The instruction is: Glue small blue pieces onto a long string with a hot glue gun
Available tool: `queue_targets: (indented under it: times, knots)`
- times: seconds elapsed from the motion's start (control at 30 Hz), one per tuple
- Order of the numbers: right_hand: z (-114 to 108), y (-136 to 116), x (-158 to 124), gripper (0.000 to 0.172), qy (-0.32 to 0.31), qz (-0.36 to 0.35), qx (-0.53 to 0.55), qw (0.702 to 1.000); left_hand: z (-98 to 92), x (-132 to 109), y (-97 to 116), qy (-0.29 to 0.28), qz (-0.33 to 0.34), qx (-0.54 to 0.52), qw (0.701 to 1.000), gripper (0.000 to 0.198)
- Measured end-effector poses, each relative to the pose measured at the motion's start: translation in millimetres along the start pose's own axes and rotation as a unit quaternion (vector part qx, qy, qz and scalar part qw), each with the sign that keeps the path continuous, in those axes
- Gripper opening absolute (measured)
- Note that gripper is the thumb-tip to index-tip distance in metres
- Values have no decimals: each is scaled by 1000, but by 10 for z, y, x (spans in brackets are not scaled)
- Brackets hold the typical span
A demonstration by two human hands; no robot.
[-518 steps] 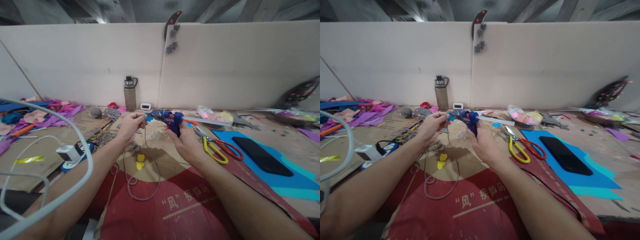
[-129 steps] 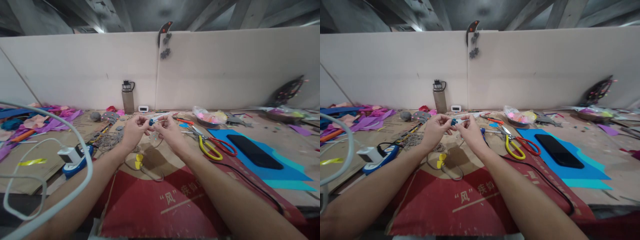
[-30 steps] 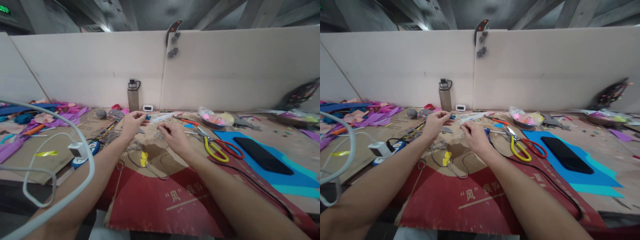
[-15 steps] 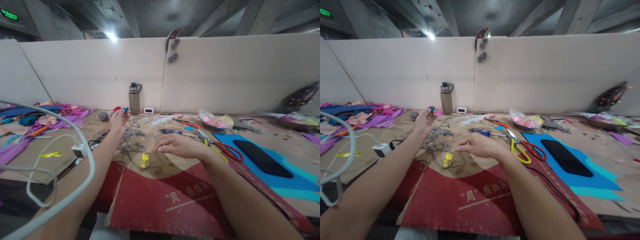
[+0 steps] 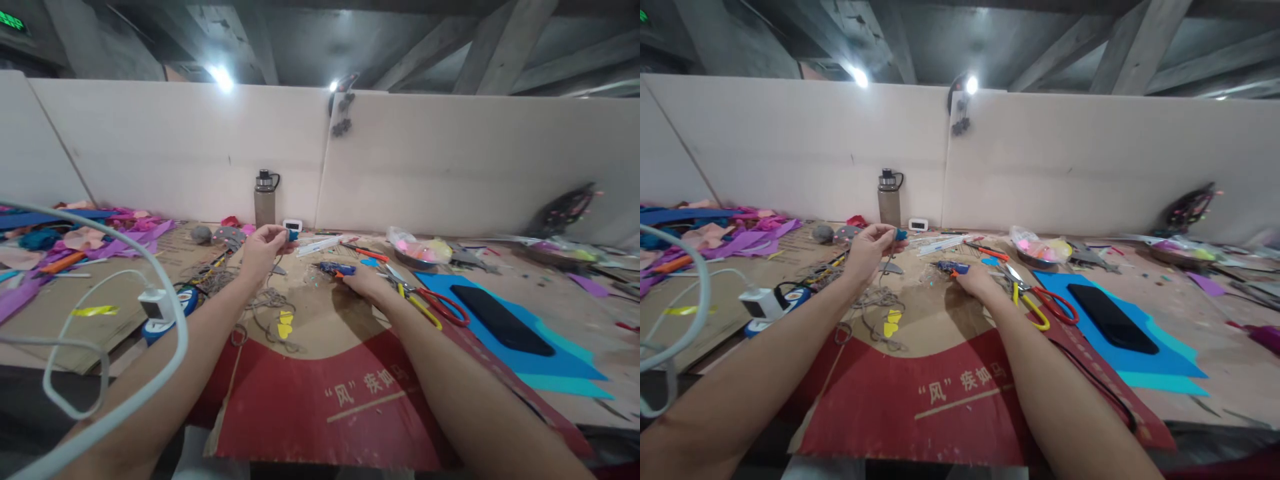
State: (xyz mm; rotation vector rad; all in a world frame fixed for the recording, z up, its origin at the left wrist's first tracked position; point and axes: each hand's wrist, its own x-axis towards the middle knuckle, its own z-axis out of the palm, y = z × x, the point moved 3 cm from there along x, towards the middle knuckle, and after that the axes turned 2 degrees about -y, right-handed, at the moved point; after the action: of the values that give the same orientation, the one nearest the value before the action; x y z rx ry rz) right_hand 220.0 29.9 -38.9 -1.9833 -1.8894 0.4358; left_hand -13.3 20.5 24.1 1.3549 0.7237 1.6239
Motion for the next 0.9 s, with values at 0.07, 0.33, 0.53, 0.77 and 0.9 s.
queue_targets:
  times: [0.07,0.33,0.53,0.77,0.9]
  knots:
    - [-19,-2,10,12,10,30,57,998,19,-12,10,-1,-6,-11,1000,28]
    - [-330,-342,-263,27,130,-97,468,868,-39,18,2,15,-47,-71,996,27]
    - [-399,-632,-567,33,100,-250,443,855,-121,59,-77,44,-86,-84,992,23]
    - [-372,-693,-692,27,166,-313,288,890,-66,32,-58,49,-71,-66,994,25]
    - [-384,-730,-739,24,179,-326,266,889,-21,-2,-15,48,-69,-77,993,24]
